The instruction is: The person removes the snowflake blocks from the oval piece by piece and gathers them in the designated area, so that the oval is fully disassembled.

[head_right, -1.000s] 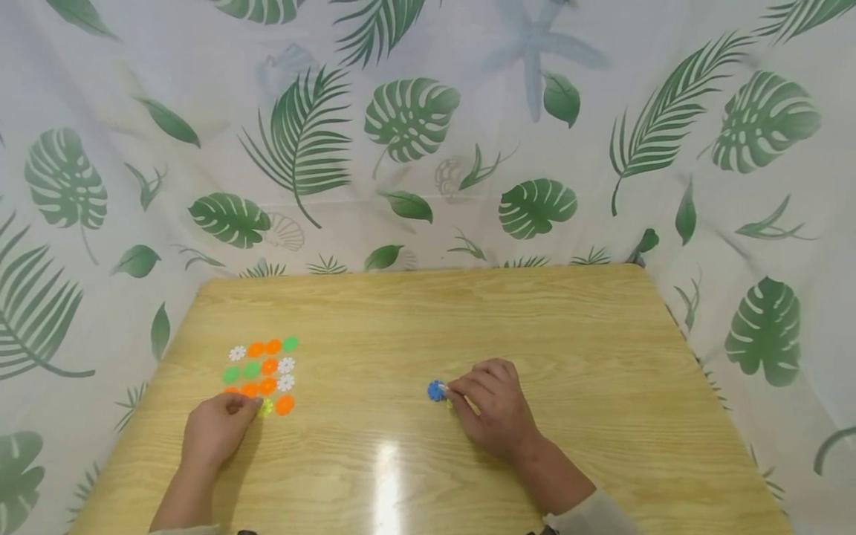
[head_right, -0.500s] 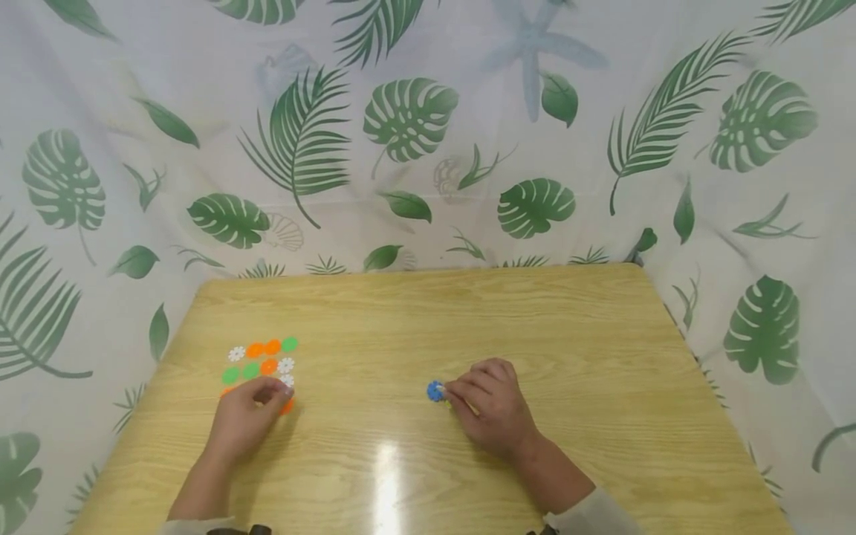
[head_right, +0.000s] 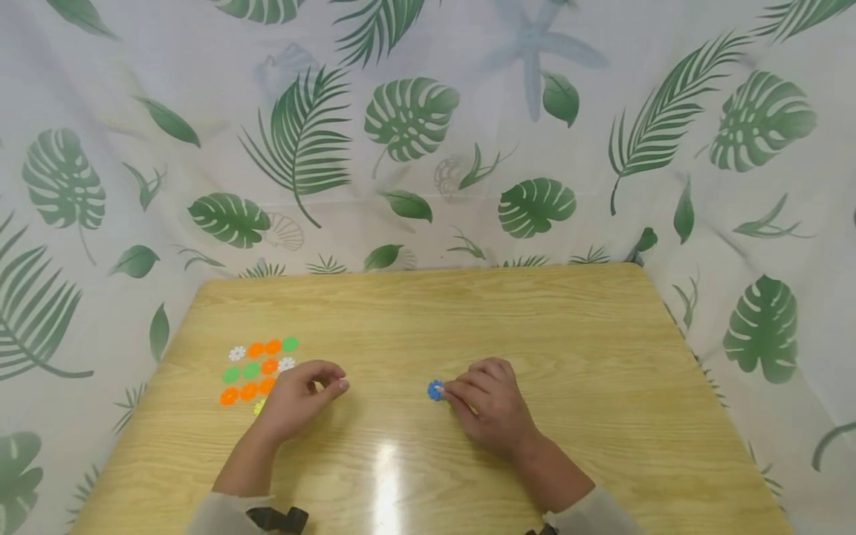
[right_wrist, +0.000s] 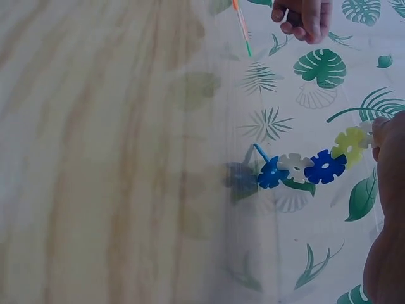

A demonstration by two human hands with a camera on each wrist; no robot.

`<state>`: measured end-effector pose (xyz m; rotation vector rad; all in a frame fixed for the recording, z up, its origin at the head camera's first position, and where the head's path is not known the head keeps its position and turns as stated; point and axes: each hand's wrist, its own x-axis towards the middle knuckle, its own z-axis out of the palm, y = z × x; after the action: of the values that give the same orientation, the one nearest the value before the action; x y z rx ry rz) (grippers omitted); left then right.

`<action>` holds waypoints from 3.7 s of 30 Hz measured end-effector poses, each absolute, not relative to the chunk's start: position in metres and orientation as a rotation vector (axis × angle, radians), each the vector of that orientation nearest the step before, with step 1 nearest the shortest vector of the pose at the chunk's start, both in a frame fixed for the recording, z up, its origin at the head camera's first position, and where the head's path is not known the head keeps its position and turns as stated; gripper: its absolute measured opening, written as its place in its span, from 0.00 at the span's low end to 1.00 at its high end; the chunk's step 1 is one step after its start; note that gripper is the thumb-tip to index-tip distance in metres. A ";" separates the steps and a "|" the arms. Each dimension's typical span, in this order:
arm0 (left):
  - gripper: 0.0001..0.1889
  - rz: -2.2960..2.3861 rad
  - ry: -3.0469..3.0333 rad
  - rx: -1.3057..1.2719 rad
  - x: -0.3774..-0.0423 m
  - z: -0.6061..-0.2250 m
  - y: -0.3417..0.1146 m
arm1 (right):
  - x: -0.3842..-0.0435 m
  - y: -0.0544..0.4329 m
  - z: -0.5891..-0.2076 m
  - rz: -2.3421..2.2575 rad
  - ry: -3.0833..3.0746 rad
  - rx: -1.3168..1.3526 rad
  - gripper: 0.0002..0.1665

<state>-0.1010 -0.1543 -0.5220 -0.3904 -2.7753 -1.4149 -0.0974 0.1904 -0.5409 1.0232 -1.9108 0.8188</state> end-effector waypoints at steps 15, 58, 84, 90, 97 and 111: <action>0.07 -1.374 -2.752 -0.829 -0.110 -0.510 -0.081 | -0.096 0.188 -0.540 0.803 -1.939 1.018 0.13; 0.02 -1.378 -2.697 -0.851 -0.106 -0.517 -0.059 | -0.093 0.181 -0.547 0.776 -2.292 0.971 0.23; 0.04 -1.522 -2.603 -0.245 -0.107 -0.495 -0.148 | -0.093 0.199 -0.548 0.791 -2.220 0.962 0.20; 0.06 -1.503 -2.606 -0.110 -0.096 -0.501 -0.176 | -0.092 0.199 -0.548 0.796 -2.213 0.964 0.22; 0.10 -1.452 -2.641 0.067 -0.083 -0.509 -0.212 | -0.094 0.199 -0.546 0.800 -2.216 0.966 0.24; 0.17 -1.257 -2.698 0.364 -0.062 -0.527 -0.265 | -0.093 0.198 -0.540 0.830 -2.275 0.942 0.23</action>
<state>-0.0615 -0.2649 -0.5275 0.3637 -2.6977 -1.2572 -0.0928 0.1983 -0.5397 0.9422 -2.2752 0.8303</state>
